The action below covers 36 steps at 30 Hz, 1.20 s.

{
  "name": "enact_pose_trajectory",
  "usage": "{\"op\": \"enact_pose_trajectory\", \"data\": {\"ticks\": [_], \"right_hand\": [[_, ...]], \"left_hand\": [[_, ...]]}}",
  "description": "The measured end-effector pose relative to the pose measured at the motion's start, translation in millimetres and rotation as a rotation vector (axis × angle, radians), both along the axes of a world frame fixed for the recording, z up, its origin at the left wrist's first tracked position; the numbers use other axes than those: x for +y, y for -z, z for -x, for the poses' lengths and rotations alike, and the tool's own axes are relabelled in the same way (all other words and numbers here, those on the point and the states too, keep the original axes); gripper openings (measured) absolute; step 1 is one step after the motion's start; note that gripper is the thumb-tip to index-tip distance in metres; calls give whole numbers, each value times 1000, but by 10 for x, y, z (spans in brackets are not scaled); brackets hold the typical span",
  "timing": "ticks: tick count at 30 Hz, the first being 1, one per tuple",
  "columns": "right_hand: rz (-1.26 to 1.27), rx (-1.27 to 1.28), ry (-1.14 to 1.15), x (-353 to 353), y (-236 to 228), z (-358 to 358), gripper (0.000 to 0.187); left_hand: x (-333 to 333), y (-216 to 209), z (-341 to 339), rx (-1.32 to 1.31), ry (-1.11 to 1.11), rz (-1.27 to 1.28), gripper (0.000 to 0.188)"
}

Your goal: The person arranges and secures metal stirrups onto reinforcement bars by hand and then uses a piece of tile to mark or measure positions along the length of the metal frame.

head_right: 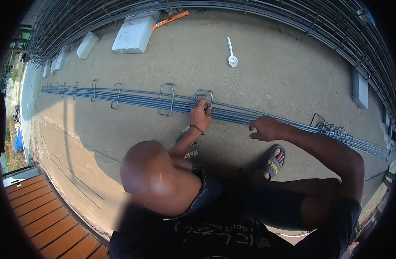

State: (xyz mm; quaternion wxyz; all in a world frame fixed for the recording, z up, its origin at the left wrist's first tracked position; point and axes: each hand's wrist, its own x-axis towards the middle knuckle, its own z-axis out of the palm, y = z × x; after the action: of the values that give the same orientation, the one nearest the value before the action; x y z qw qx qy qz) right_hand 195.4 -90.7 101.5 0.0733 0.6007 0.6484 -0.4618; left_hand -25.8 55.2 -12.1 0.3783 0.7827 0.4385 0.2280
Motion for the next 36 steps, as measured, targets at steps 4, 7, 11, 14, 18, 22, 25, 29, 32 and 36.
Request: {"op": "enact_pose_trajectory", "data": {"ticks": [4,7,11,14,18,22,25,29,32,36], "right_hand": [[-3,-9,364,388,335,275,40],[-123,-15,498,566,455,486,45],[-192,-25,724,583,516,646,51],[-235,-82,696,569,560,652,51],[-373,-201,721,528,805,784,41],[-438,-141,634,511,899,693,34],[-419,-271,471,332,833,460,32],[-279,-384,554,-133,696,-24,32],[-227,-536,658,-879,657,-632,32],[-242,-506,729,-1560,462,-982,29]], "left_hand": [[-93,-35,-124,-114,41,80,19],[-296,-141,-268,-192,139,168,21],[-118,-81,69,-452,-92,390,20],[-55,-76,200,-401,-10,372,19],[96,-133,151,-283,17,261,17],[115,-53,110,-268,17,291,15],[-61,-85,-48,-249,99,359,12],[-237,-13,-302,-269,131,338,12],[-375,5,-578,-159,212,164,15],[-495,-1,-916,-143,339,71,16]]}}
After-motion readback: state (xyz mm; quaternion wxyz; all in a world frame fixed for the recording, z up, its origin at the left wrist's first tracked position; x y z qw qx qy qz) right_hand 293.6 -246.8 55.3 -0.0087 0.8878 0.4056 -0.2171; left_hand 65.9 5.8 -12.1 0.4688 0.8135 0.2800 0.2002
